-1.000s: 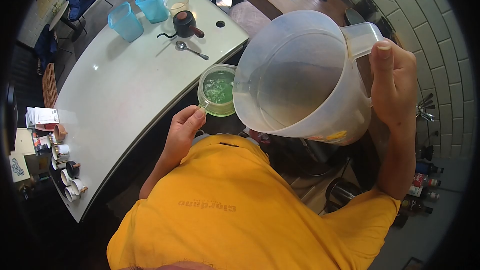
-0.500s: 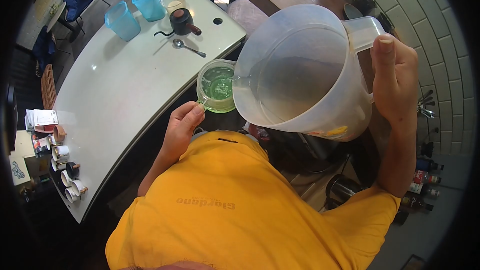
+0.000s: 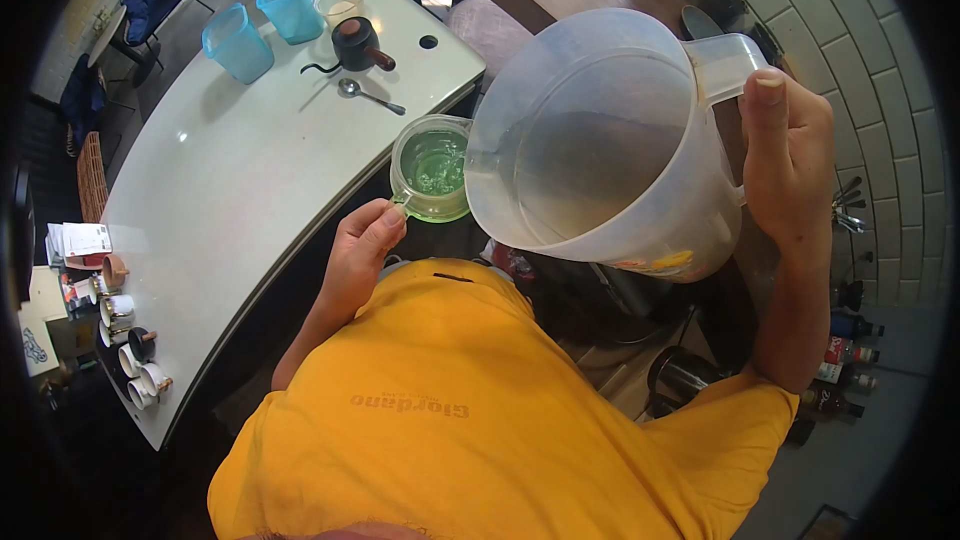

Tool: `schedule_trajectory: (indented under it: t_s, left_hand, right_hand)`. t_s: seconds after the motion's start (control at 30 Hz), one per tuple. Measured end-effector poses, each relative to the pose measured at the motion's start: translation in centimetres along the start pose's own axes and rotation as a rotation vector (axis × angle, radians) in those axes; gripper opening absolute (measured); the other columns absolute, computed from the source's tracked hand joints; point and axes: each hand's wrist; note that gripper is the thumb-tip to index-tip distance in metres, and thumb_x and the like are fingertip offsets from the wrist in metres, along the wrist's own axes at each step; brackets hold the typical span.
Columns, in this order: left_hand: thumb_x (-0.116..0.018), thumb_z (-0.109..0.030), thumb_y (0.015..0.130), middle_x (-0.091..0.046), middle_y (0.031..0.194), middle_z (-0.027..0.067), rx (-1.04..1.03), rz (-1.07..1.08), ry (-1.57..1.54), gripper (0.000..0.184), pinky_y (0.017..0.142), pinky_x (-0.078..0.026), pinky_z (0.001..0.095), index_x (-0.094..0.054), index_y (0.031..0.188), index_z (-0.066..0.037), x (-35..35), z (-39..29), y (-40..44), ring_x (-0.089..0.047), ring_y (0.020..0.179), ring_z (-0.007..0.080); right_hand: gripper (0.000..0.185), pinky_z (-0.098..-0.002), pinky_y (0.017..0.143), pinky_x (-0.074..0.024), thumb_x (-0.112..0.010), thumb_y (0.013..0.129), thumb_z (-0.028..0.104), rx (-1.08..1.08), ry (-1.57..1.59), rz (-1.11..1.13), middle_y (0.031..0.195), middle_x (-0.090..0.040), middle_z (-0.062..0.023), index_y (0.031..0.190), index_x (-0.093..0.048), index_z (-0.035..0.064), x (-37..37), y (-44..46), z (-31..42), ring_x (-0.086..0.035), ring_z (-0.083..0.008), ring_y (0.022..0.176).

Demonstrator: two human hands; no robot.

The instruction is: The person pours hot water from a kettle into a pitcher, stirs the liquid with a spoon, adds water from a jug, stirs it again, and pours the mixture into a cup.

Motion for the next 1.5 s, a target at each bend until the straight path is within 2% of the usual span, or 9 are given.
schedule_trajectory:
  t_s: [0.37,0.43,0.53,0.77,1.5]
  left_hand:
    - [-0.055,-0.021,0.096,-0.045,0.073,-0.0054,-0.005,0.005,0.004,0.025,0.062,-0.031,0.0196,-0.058,0.081,-0.001,0.0,0.0,0.2,-0.037,0.069,0.0034]
    - [-0.051,-0.016,0.096,-0.038,0.069,-0.0046,0.003,-0.019,0.018,0.023,0.061,-0.029,0.0211,-0.052,0.076,-0.004,-0.3,-0.4,0.2,-0.033,0.066,0.0054]
    - [-0.055,-0.021,0.096,-0.044,0.072,-0.0056,0.009,-0.015,0.016,0.025,0.061,-0.030,0.0196,-0.057,0.080,-0.002,0.1,-0.1,0.2,-0.036,0.068,0.0033]
    - [-0.055,-0.021,0.096,-0.043,0.071,-0.0058,0.005,-0.019,0.024,0.025,0.060,-0.029,0.0199,-0.057,0.079,-0.002,0.3,-0.1,0.1,-0.035,0.067,0.0030]
    - [-0.054,-0.020,0.096,-0.043,0.071,-0.0051,-0.020,-0.036,0.005,0.025,0.062,-0.031,0.0200,-0.056,0.080,-0.001,2.8,-1.1,-1.0,-0.036,0.068,0.0037]
  right_hand:
    - [0.058,-0.0252,0.049,-0.0204,-0.039,0.098,0.051,0.017,-0.017,-0.013,0.056,-0.034,0.0055,0.063,-0.040,0.0047,0.1,-0.1,-0.1,-0.029,-0.0040,0.055]
    - [0.058,-0.0253,0.049,-0.0204,-0.039,0.099,0.050,0.016,-0.016,-0.014,0.056,-0.034,0.0055,0.063,-0.040,0.0044,0.1,-0.1,0.0,-0.028,-0.0041,0.056]
    - [0.056,-0.0258,0.049,-0.0203,-0.039,0.099,0.047,0.021,-0.018,-0.014,0.056,-0.033,0.0055,0.064,-0.041,0.0034,0.0,-0.1,0.0,-0.028,-0.0043,0.056]
    - [0.054,-0.0269,0.049,-0.0210,-0.040,0.100,0.042,0.040,-0.054,-0.017,0.056,-0.033,0.0042,0.067,-0.044,0.0001,-0.2,0.1,0.8,-0.028,-0.0050,0.056]
    - [0.055,-0.0263,0.050,-0.0221,-0.040,0.099,0.044,0.050,-0.034,0.012,0.057,-0.036,0.0050,0.069,-0.050,-0.0008,-2.1,0.5,2.9,-0.030,-0.0045,0.057]
Point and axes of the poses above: each hand's wrist, its own y-axis towards the middle knuckle, its own x-axis out of the back of the hand, z = x × y
